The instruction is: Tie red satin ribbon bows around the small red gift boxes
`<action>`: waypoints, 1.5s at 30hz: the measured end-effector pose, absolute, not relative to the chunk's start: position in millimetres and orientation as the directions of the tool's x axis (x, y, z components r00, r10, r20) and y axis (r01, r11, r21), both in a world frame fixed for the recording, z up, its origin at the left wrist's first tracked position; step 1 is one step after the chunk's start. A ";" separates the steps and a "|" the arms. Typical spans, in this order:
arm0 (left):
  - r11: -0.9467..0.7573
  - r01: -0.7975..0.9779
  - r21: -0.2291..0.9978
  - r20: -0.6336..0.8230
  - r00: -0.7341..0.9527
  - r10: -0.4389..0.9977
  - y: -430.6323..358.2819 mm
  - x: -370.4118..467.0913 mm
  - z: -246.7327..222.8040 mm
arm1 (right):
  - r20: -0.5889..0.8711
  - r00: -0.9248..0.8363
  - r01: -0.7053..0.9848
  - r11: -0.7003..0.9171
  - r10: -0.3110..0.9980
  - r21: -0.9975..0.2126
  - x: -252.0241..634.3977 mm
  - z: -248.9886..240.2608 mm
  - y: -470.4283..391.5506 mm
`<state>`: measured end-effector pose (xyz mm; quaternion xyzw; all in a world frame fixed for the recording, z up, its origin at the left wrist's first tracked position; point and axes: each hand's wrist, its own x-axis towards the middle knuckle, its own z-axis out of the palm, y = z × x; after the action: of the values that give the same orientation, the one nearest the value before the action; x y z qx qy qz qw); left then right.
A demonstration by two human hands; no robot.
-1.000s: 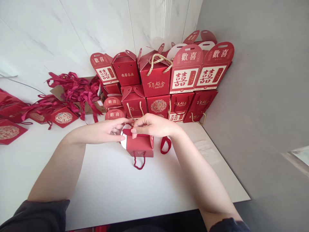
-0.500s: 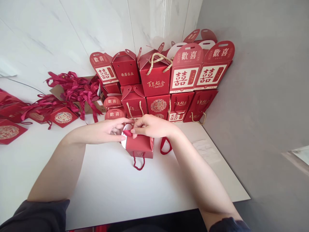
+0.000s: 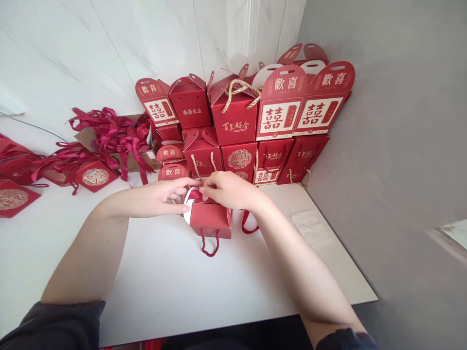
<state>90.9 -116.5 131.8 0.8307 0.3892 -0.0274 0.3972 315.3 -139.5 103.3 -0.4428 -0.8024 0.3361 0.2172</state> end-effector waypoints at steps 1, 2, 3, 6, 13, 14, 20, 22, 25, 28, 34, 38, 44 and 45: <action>-0.379 0.670 0.638 -0.362 0.696 0.620 -116.2 90.9 131.9 | 0.049 -0.508 0.577 0.382 0.860 -0.722 314.7 104.1 -140.3; -0.377 0.671 0.639 -0.368 0.696 0.617 -116.0 90.8 132.1 | 0.049 -0.502 0.590 0.383 0.864 -0.711 314.2 105.1 -141.3; -0.376 0.670 0.640 -0.369 0.697 0.614 -115.8 90.8 132.1 | 0.050 -0.499 0.599 0.386 0.865 -0.702 313.7 106.2 -142.3; -0.382 0.662 0.645 -0.362 0.705 0.610 -115.0 90.7 132.0 | 0.056 -0.539 0.568 0.412 0.840 -0.713 313.4 109.8 -144.3; -0.353 0.672 0.651 -0.372 0.688 0.623 -115.3 90.7 131.6 | 0.000 -0.628 0.491 0.396 0.778 -0.776 315.9 108.6 -139.5; -0.335 0.676 0.656 -0.376 0.678 0.631 -115.9 90.7 132.4 | 0.010 -0.623 0.488 0.398 0.782 -0.777 316.2 107.7 -138.5; -0.227 0.674 0.703 -0.387 0.630 0.674 -117.0 93.4 136.1 | 0.042 -0.634 0.435 0.401 0.772 -0.806 317.6 106.4 -137.1; -0.226 0.656 0.720 -0.368 0.638 0.677 -115.7 94.6 133.7 | 0.030 -0.632 0.444 0.393 0.775 -0.805 317.7 107.4 -137.8; -0.213 0.636 0.742 -0.356 0.643 0.678 -113.1 95.2 128.9 | 0.024 -0.631 0.455 0.394 0.775 -0.799 317.5 109.0 -138.8; -0.208 0.637 0.742 -0.354 0.636 0.686 -111.5 94.5 126.3 | 0.034 -0.631 0.449 0.400 0.775 -0.799 317.5 109.7 -138.9; -0.231 0.644 0.729 -0.352 0.642 0.681 -111.3 93.5 127.4 | 0.022 -0.629 0.445 0.383 0.777 -0.809 318.2 109.3 -139.0; -0.233 0.656 0.718 -0.356 0.633 0.687 -112.5 94.5 128.2 | 0.023 -0.629 0.450 0.387 0.777 -0.805 317.6 109.8 -139.1; -0.331 0.634 0.699 -0.298 0.678 0.672 -111.2 96.4 125.8 | 0.003 -0.618 0.469 0.372 0.786 -0.801 318.2 110.5 -139.3; -0.346 0.635 0.691 -0.288 0.681 0.673 -110.8 96.2 126.1 | -0.002 -0.618 0.473 0.370 0.786 -0.799 318.3 110.4 -139.4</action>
<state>96.2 -110.8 126.1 0.8201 0.3987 0.0236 0.4098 318.3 -139.4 110.4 -0.3915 -0.8045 0.4020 0.1946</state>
